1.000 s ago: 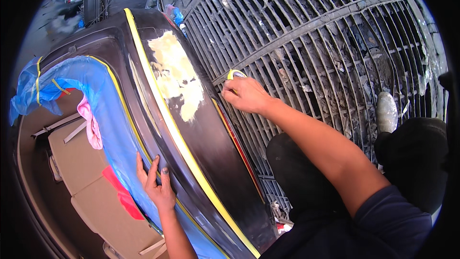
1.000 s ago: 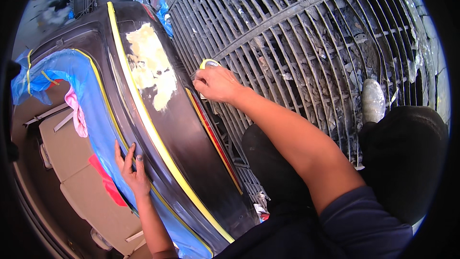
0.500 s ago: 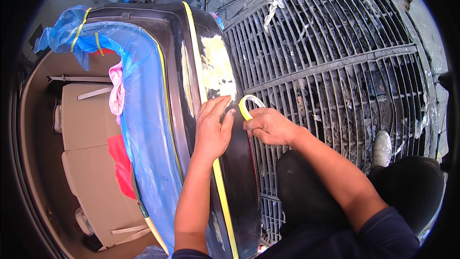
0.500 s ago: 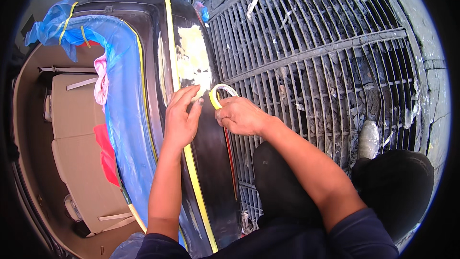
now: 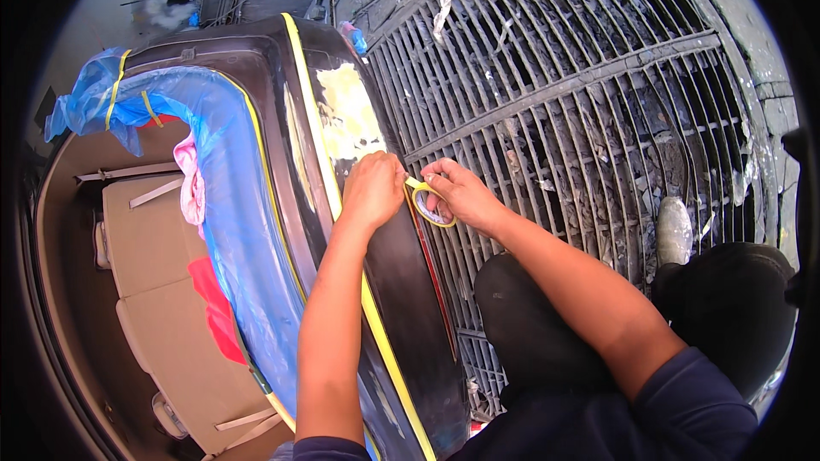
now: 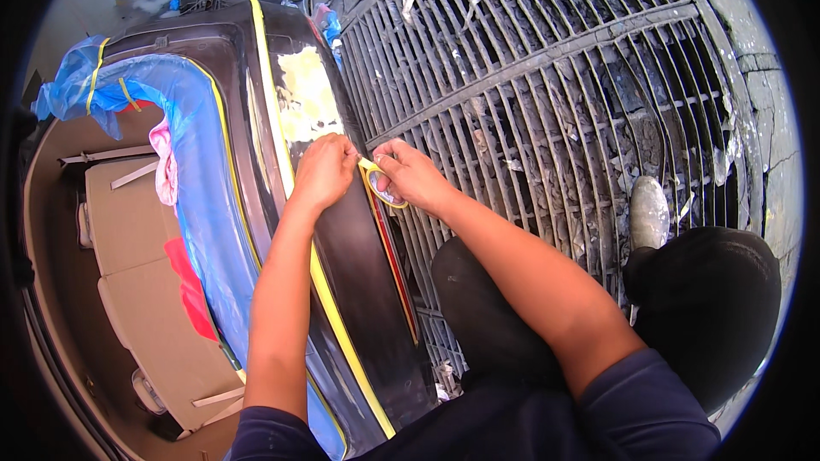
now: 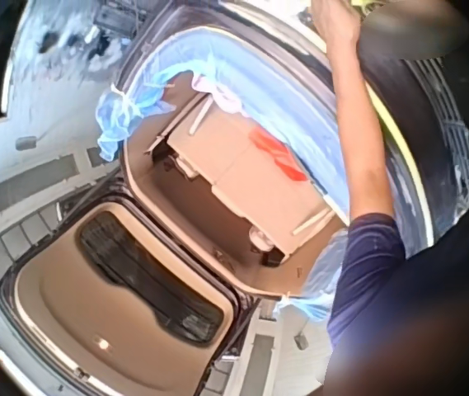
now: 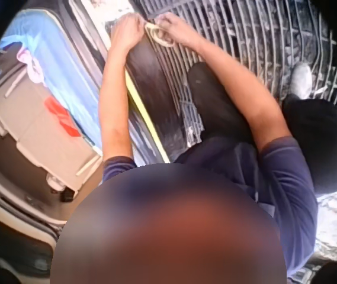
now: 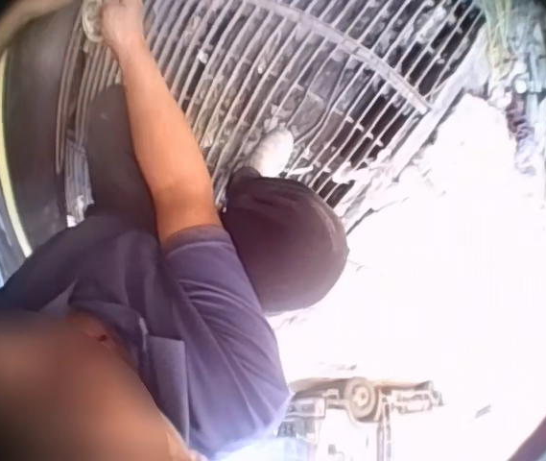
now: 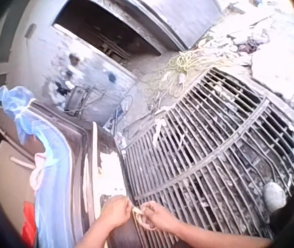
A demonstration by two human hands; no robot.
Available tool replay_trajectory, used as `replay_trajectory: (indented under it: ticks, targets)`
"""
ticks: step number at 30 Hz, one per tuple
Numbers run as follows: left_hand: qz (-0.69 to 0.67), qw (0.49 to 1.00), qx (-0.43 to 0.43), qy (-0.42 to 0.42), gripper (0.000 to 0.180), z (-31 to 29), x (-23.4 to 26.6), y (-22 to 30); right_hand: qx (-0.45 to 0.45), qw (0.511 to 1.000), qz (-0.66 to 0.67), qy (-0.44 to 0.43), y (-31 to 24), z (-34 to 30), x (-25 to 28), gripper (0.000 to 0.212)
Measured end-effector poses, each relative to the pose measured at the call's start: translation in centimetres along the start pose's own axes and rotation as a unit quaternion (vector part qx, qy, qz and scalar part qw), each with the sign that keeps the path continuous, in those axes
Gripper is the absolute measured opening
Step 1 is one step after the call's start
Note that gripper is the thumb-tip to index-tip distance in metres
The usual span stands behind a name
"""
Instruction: The person applies yellow masking tape along the edges of a car door and body panel. They smooth the tape by hand to ensure it adheres evenly along the contours of the vehicle.
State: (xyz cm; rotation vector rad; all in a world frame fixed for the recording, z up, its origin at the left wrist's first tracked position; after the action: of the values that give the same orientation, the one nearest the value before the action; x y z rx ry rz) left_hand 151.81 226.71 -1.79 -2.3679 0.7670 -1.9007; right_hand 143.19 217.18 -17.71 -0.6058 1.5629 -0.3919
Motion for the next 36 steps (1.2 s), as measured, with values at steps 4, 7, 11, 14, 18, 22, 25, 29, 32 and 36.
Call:
replay_trajectory:
  ticks: [4, 7, 11, 14, 18, 22, 25, 29, 32, 36]
  targets:
    - [0.145, 0.985, -0.078, -0.052, 0.009, 2.8, -2.0, 0.3, -0.144, 0.977, -0.15, 0.052, 2.8, -0.6, 0.6, 0.03]
    - [0.233, 0.963, -0.09, -0.102, 0.01, 3.9, -3.5, 0.9, -0.195, 0.963, -0.179, 0.045, 4.3, -0.7, 0.5, 0.04]
    - [0.299, 0.941, -0.073, -0.143, 0.02, 4.8, -4.7, 1.8, -0.207, 0.951, -0.221, 0.057, 5.6, 0.7, 0.3, 0.049]
    - [0.34, 0.925, -0.058, -0.162, 0.023, 5.4, -4.9, 2.3, -0.21, 0.952, -0.214, 0.055, 6.4, 1.8, 0.3, 0.041]
    - [0.367, 0.909, -0.014, -0.195, 0.028, 6.2, -5.4, 3.0, -0.233, 0.958, -0.155, 0.064, 7.2, 2.4, 0.7, 0.034]
    - [0.392, 0.897, 0.019, -0.204, 0.03, 6.9, -5.9, 3.5, -0.225, 0.948, -0.225, 0.007, 7.5, 2.6, 1.0, 0.037]
    - [0.394, 0.897, 0.022, -0.199, 0.032, 7.2, -6.0, 3.6, -0.157, 0.932, -0.326, 0.009, 7.6, 2.6, 0.6, 0.041]
    - [0.384, 0.899, 0.008, -0.212, 0.03, 7.6, -6.2, 3.3, -0.145, 0.911, -0.386, 0.007, 7.9, 2.5, 0.4, 0.046]
    - [0.359, 0.907, -0.03, -0.219, 0.023, 7.9, -6.2, 2.5, -0.144, 0.904, -0.401, -0.02, 7.8, 2.8, 0.2, 0.047]
    - [0.303, 0.918, -0.12, -0.225, 0.014, 7.0, -6.0, 1.3, -0.154, 0.902, -0.402, -0.023, 7.7, 3.2, 0.0, 0.047]
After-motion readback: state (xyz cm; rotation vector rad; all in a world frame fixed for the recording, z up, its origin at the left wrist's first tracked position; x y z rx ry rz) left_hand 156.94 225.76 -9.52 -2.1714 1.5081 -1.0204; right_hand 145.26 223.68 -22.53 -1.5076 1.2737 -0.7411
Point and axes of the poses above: each hand's wrist, its own z-axis towards the middle knuckle, its own x-axis out of the back of the hand, y = z × x, the point moved 2 cm from there along z, towards the middle knuckle, and after that the axes turned 14 degrees about x, right-handed, at the moved point
